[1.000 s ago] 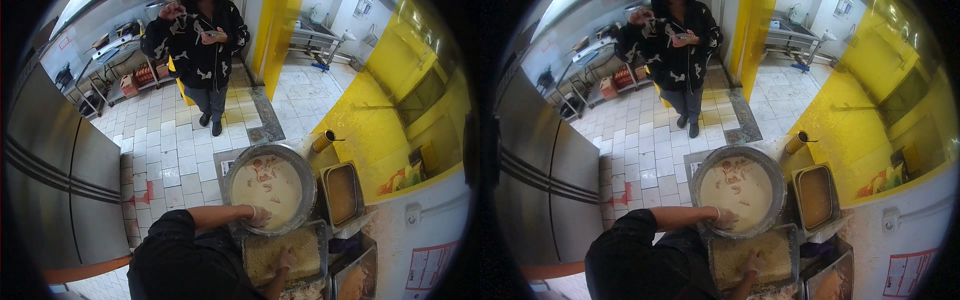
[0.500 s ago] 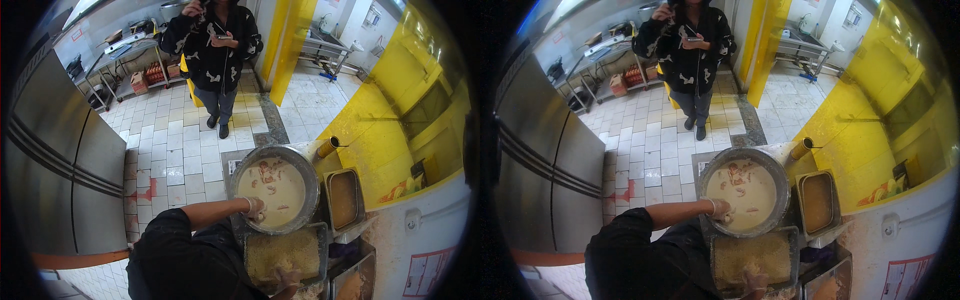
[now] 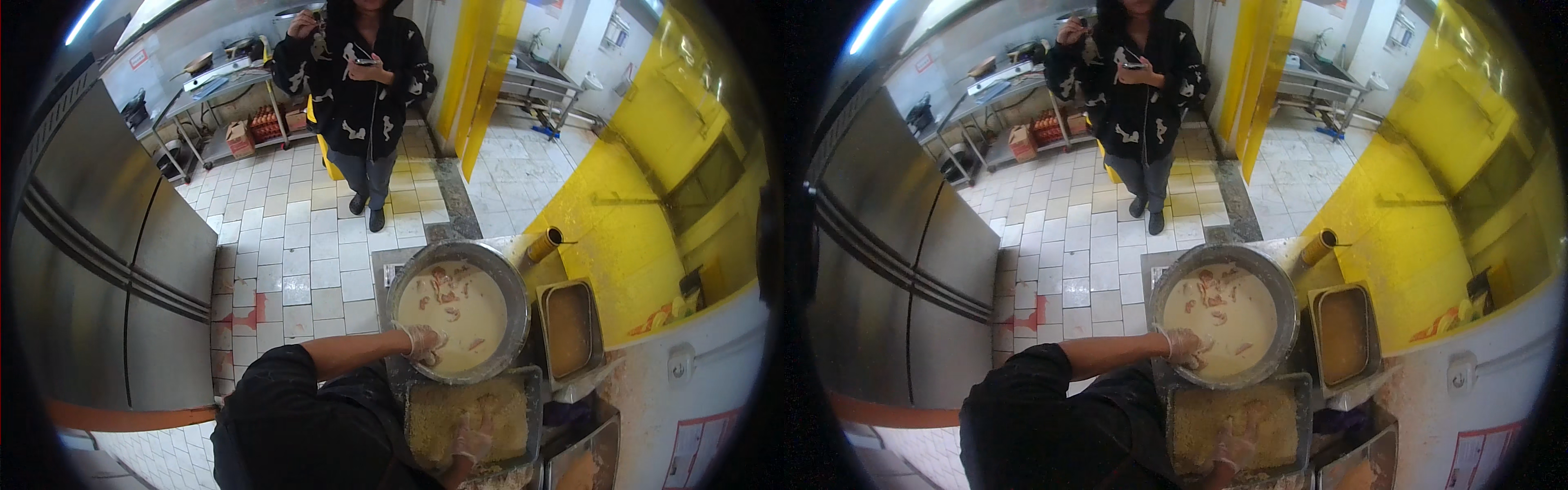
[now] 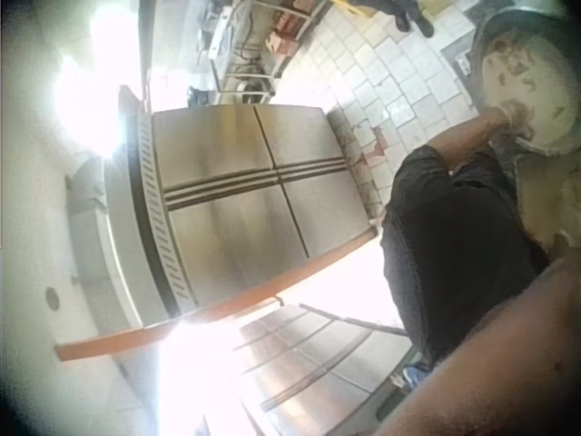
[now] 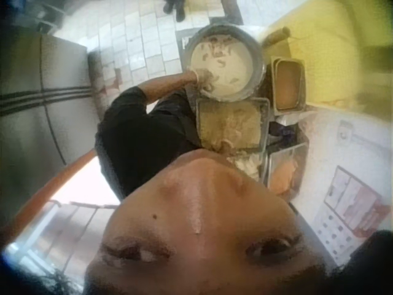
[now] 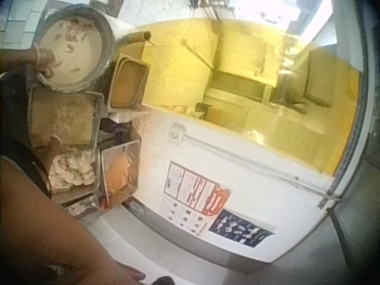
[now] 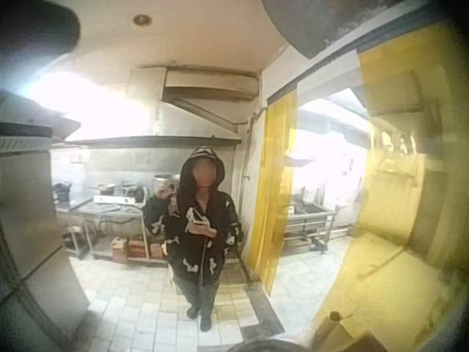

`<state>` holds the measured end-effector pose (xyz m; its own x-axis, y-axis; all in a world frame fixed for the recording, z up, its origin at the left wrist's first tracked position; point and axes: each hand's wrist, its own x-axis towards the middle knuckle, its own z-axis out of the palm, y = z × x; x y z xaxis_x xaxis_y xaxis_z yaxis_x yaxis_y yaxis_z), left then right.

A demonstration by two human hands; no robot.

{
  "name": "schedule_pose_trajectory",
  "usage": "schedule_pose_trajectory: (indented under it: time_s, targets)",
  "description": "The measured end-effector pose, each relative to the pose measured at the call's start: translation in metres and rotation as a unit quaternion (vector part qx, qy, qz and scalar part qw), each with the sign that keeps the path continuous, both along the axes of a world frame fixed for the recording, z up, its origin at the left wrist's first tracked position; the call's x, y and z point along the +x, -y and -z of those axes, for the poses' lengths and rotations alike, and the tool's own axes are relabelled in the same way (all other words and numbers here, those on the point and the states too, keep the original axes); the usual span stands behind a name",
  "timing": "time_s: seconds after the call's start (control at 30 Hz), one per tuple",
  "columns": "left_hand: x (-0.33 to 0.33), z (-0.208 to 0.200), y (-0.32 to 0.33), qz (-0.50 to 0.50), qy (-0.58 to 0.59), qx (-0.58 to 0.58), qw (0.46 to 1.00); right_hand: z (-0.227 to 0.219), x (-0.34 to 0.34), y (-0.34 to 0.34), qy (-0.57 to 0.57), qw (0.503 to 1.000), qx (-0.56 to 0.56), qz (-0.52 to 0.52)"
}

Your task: The person dips raw chicken into batter, coats it with breadcrumbs, and places it onto a tray. The person then stirs noodles in a pan on a stove and handles seasoning packets by hand.

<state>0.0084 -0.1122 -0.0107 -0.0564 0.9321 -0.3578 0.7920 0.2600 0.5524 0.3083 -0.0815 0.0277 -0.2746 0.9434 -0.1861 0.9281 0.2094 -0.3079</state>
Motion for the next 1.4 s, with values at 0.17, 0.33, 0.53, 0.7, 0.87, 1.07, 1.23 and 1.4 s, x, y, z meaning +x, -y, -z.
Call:
schedule_pose_trajectory:
  time_s: [0.17,0.33,0.53,0.7,0.87,1.07,1.23,1.4]
  targets:
    - [-0.002,-0.008,0.004,-0.021,-0.009,0.000,1.000,0.069,0.008,-0.010,0.280,0.897,-0.300,0.166]
    - [0.008,0.029,0.014,-0.098,-0.061,0.190,0.975,0.079,0.020,-0.026,0.240,0.922,-0.273,0.133]
    - [0.004,0.018,0.018,-0.089,0.049,0.210,0.972,0.071,0.022,-0.065,0.174,0.954,-0.215,0.116]
    - [0.005,0.005,0.021,-0.080,0.047,0.210,0.973,0.064,0.005,-0.096,0.105,0.976,-0.171,0.087]
    - [0.004,-0.022,0.022,-0.051,0.050,0.135,0.988,0.056,0.013,-0.089,0.043,0.983,-0.149,0.100]
    - [0.000,0.018,0.021,-0.072,0.082,0.194,0.975,-0.034,-0.092,-0.053,0.055,0.935,-0.166,0.308]
    - [0.010,0.027,0.016,-0.063,0.028,0.192,0.979,0.087,-0.038,-0.028,0.088,0.986,-0.115,0.077]
    - [0.010,0.023,0.022,-0.070,0.009,0.174,0.982,0.216,0.026,-0.018,-0.260,0.961,0.065,0.068]
